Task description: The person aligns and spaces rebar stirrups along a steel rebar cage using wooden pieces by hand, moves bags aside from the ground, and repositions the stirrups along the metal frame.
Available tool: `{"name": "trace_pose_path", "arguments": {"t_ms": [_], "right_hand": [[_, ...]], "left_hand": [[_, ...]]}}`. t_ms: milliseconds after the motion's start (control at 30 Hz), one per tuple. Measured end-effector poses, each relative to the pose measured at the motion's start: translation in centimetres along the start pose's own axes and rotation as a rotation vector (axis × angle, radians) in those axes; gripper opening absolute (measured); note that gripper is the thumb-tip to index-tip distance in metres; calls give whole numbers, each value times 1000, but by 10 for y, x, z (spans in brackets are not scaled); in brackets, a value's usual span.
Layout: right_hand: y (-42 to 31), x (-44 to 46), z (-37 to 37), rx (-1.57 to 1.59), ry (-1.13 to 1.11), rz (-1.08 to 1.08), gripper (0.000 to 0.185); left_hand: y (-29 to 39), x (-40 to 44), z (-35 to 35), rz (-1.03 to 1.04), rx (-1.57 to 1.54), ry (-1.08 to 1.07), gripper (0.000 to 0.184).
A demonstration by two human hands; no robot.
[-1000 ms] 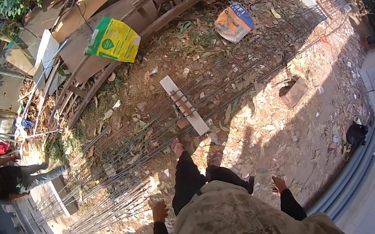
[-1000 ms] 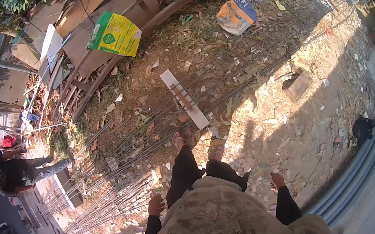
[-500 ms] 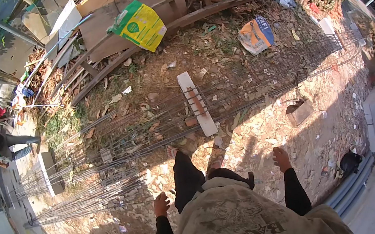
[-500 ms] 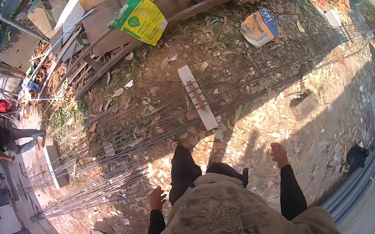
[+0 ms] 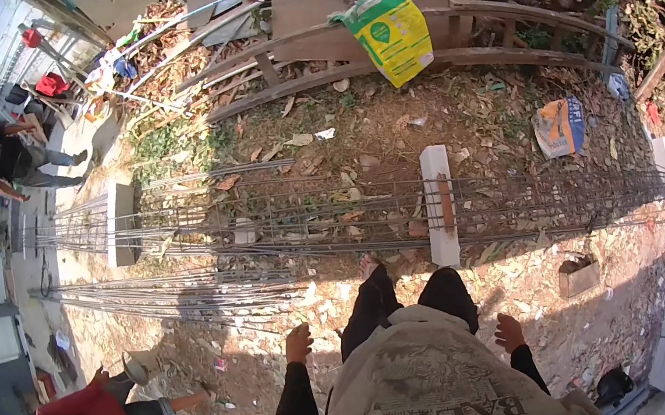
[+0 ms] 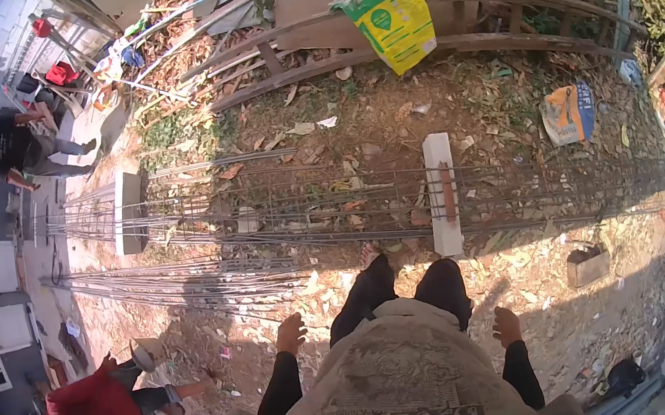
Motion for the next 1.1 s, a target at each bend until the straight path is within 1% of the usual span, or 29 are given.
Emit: {"name": "trace_pose_path", "arguments": {"t_ms": [33, 67, 100, 133, 200, 233, 267, 300, 333, 400, 467, 500, 533, 567, 600, 633, 667, 700, 733, 767, 800, 833, 867, 900, 933, 967, 1000, 1033, 1100], "right_hand": [[-24, -18, 21, -56, 116, 10, 35], [-34, -11, 35, -55, 47, -6, 38], [-49, -14, 51, -76, 18, -30, 39], [-64, -20, 62, -78, -1, -57, 40], [-97, -27, 82, -141, 1, -64, 39], [-109, -29, 86, -166, 9, -61, 39], [-123, -28, 88, -179, 47, -46, 34], [-140, -31, 91, -190, 34, -93, 30], [-156, -28, 92, -200, 19, -141, 27], [-189, -12, 92, -190, -91, -202, 22], [-214, 17, 86, -27, -158, -125, 24], [-229, 24, 86, -114, -138, -203, 28], [-243, 24, 85, -187, -107, -280, 31], [-258, 12, 88, -212, -37, -306, 32], [-274, -2, 100, -242, 26, -333, 32], [-283, -14, 111, -221, 49, -377, 35], [-293, -25, 121, -208, 70, -422, 37], [-293, -27, 119, -207, 94, -461, 40], [-280, -29, 114, -229, 76, -430, 43], [-273, -29, 117, -255, 45, -408, 47], [-272, -21, 131, -288, -3, -396, 50], [-261, -33, 142, -349, 32, -350, 59], [-246, -37, 146, -343, 65, -325, 57], [-230, -41, 152, -292, -3, -316, 42], [-207, -7, 141, -270, -136, -255, 41], [-183, 12, 129, -256, -138, -167, 43], [-174, -19, 136, -372, 28, -90, 47], [-159, -2, 130, -421, -53, -51, 57], [-148, 19, 111, -677, -49, -182, 63]], "left_hand": [[-3, 22, -13, 58, -17, 15, 51], [4, 41, -25, 178, -21, 42, 52], [11, 51, -37, 149, -19, 106, 54], [13, 67, -45, 188, -91, 122, 57], [49, 62, -51, 163, -175, 107, 56], [59, 60, -52, 161, -203, 141, 57], [66, 55, -52, 156, -229, 174, 58], [68, 47, -50, 156, -256, 193, 56], [62, 48, -49, 149, -273, 184, 56], [39, 37, -43, 130, -305, 166, 56], [8, 15, -36, 64, -340, 203, 60], [-18, 1, -34, 31, -361, 232, 51], [-35, -16, -27, -98, -316, 245, 54], [-77, -18, -22, -203, -263, 202, 58], [-103, -27, -16, -274, -309, 108, 57], [-124, -35, -12, -313, -302, 49, 54], [-127, -34, -16, -303, -271, 52, 53], [-133, -40, -21, -304, -242, 59, 53], [-143, -50, -27, -314, -215, 67, 52], [-154, -50, -36, -417, -239, 135, 52], [-145, -40, -41, -382, -252, 132, 53], [-135, -35, -51, -348, -269, 138, 54], [-126, -31, -61, -314, -286, 146, 55], [-115, -20, -71, -261, -278, 186, 55], [-99, -8, -79, -203, -268, 221, 55], [-82, 3, -84, -149, -303, 235, 55], [-64, 14, -88, -93, -332, 241, 55], [-44, 22, -88, -38, -359, 242, 55], [-10, 33, -84, 25, -370, 228, 55]]}}
Point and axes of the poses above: each hand's wrist, its own x-axis towards the middle knuckle, its own z-axis out of the palm, y = z × x, the point moved 8 cm from there along x, towards the middle knuckle, and after that the axes turned 11 degrees about z, right-handed, at the moved point
